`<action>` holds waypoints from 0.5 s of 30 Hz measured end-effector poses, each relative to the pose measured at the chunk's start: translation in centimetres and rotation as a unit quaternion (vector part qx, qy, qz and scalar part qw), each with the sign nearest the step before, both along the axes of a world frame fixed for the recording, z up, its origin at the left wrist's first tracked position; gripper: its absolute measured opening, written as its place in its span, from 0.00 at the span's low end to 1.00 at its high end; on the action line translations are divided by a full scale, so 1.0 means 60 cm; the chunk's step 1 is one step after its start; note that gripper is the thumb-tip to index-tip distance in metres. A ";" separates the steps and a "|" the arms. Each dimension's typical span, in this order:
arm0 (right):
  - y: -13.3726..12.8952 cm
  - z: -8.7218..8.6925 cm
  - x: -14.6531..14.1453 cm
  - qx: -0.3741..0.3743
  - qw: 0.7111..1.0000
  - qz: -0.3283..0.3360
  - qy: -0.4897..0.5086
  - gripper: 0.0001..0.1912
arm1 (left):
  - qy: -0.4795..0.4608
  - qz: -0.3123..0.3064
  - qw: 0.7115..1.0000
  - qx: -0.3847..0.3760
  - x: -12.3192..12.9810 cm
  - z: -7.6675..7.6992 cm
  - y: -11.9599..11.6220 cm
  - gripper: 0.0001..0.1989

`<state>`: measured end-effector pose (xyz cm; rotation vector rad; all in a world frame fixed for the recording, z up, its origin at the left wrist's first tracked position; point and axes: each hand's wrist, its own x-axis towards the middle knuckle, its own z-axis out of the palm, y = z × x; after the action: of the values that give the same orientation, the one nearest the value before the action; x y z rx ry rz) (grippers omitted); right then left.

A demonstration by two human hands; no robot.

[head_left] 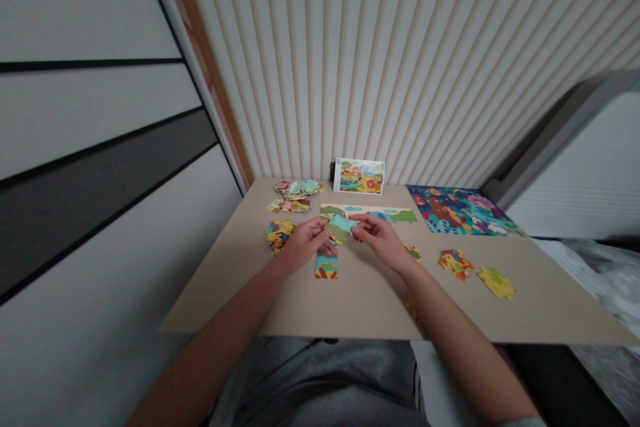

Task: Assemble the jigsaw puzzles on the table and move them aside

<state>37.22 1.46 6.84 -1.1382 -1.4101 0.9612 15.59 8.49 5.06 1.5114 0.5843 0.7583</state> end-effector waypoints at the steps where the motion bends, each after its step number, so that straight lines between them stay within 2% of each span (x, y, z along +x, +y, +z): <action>1: 0.001 0.000 0.001 0.003 1.000 -0.006 -0.001 0.24 | 0.007 0.005 1.000 0.016 0.000 0.001 0.000 0.23; 5: 0.006 -0.001 0.008 0.010 1.000 -0.017 -0.014 0.23 | 0.032 0.041 0.996 0.075 -0.002 -0.001 0.004 0.23; 9: 0.003 0.001 0.022 -0.009 0.999 -0.007 -0.053 0.21 | 0.079 0.128 0.974 0.170 -0.011 -0.006 0.012 0.17; 12: -0.005 0.006 0.037 -0.058 0.991 0.038 -0.113 0.20 | 0.127 0.168 0.945 0.252 -0.021 -0.007 0.016 0.10; 15: -0.011 0.008 0.047 -0.113 0.977 0.097 -0.155 0.19 | 0.164 0.165 0.921 0.313 -0.027 -0.007 0.017 0.08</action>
<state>40.02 0.82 7.32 -1.3830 -1.7194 1.1401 14.00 9.54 4.62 2.1921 0.9217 1.0207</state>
